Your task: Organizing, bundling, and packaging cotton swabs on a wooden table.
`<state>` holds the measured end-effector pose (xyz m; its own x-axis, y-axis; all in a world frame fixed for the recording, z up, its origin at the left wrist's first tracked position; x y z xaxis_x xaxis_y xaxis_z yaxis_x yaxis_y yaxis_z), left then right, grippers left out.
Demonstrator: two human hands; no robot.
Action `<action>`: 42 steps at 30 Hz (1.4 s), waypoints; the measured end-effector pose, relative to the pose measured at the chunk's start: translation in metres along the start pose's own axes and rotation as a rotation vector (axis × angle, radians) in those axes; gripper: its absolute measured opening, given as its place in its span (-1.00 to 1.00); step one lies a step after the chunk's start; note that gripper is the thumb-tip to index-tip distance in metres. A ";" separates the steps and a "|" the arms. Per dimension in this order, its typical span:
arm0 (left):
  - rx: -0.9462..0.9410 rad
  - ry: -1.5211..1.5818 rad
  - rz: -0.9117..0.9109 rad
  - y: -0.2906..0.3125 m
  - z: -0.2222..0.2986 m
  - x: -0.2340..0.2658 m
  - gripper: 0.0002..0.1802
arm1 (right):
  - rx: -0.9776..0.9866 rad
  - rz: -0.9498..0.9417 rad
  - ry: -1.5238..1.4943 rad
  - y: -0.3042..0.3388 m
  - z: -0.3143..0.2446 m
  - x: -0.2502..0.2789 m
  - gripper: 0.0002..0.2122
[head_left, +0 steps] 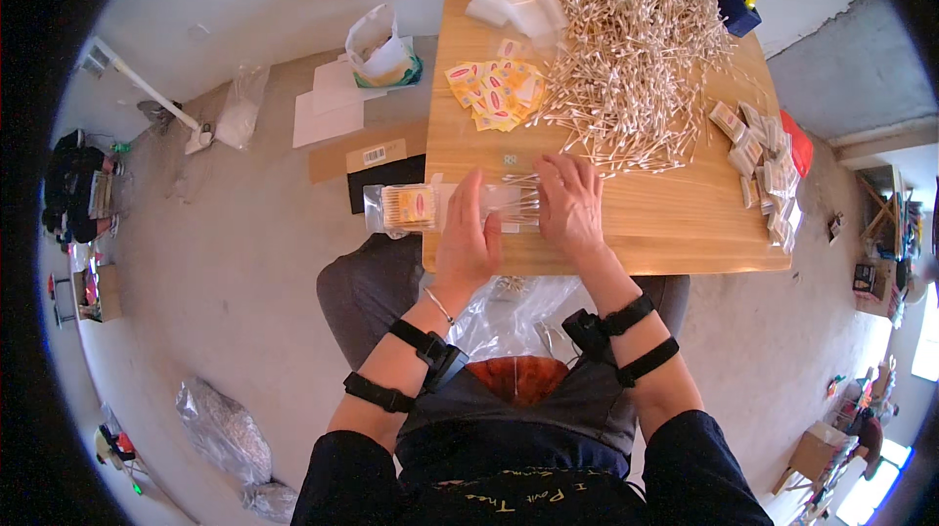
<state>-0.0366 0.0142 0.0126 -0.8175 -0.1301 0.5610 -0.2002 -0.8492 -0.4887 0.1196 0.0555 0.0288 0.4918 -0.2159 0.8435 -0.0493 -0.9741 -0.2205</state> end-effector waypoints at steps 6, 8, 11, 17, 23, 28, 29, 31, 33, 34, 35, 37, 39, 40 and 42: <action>-0.050 -0.049 -0.033 -0.001 0.000 -0.002 -0.44 | 0.181 -0.168 0.133 0.031 -0.019 -0.011 -0.51; -0.066 -0.069 -0.039 -0.002 0.002 -0.003 -0.46 | 0.138 -0.216 0.193 0.039 -0.019 -0.009 -0.46; -0.107 -0.117 -0.063 -0.004 0.005 -0.004 -0.49 | 0.098 -0.235 0.196 0.049 -0.019 -0.010 -0.42; -0.145 -0.168 -0.081 -0.003 0.004 -0.006 -0.51 | 0.089 -0.185 0.140 0.040 -0.016 -0.011 -0.42; -0.098 -0.129 -0.044 -0.005 0.005 -0.003 -0.44 | -0.104 0.041 0.057 0.026 0.024 0.019 -0.53; -0.136 -0.225 -0.159 -0.010 0.013 -0.006 -0.37 | -0.101 0.125 0.072 0.013 0.047 0.025 -0.67; -0.157 -0.279 -0.203 -0.011 0.015 -0.009 -0.35 | -0.103 0.136 0.076 0.011 0.052 0.025 -0.70; -0.177 -0.334 -0.248 -0.011 0.016 -0.012 -0.32 | -0.106 0.148 0.080 0.007 0.059 0.025 -0.72; -0.169 -0.328 -0.246 -0.011 0.015 -0.013 -0.29 | -0.130 0.200 0.061 0.006 0.065 0.027 -0.77; -0.168 -0.329 -0.246 -0.010 0.013 -0.013 -0.29 | -0.130 0.198 0.060 0.006 0.063 0.028 -0.77; -0.149 -0.291 -0.227 -0.008 0.010 -0.012 -0.28 | -0.104 0.178 0.057 0.005 0.060 0.028 -0.79; -0.130 -0.252 -0.210 -0.007 0.007 -0.012 -0.27 | -0.081 0.158 0.054 0.004 0.055 0.027 -0.80; -0.119 -0.183 -0.160 -0.006 0.006 -0.011 -0.27 | -0.049 0.128 0.053 0.000 0.048 0.023 -0.83; -0.118 -0.185 -0.162 -0.006 0.005 -0.010 -0.27 | -0.050 0.127 0.051 -0.002 0.047 0.021 -0.83; -0.107 -0.175 -0.138 -0.004 0.004 -0.009 -0.28 | -0.067 0.130 0.023 -0.005 0.047 0.020 -0.85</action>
<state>-0.0263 0.0170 0.0125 -0.6743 -0.1111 0.7301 -0.3669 -0.8075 -0.4618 0.1703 0.0589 0.0238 0.4576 -0.3415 0.8210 -0.1699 -0.9399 -0.2962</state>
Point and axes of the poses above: each hand's wrist, its own y-axis away from the middle knuckle, its own x-axis out of the back of the hand, z = x × y, the point moved 6 cm from there along -y, towards the middle knuckle, and after that the axes turned 15 degrees about -x, right-handed, at the moved point
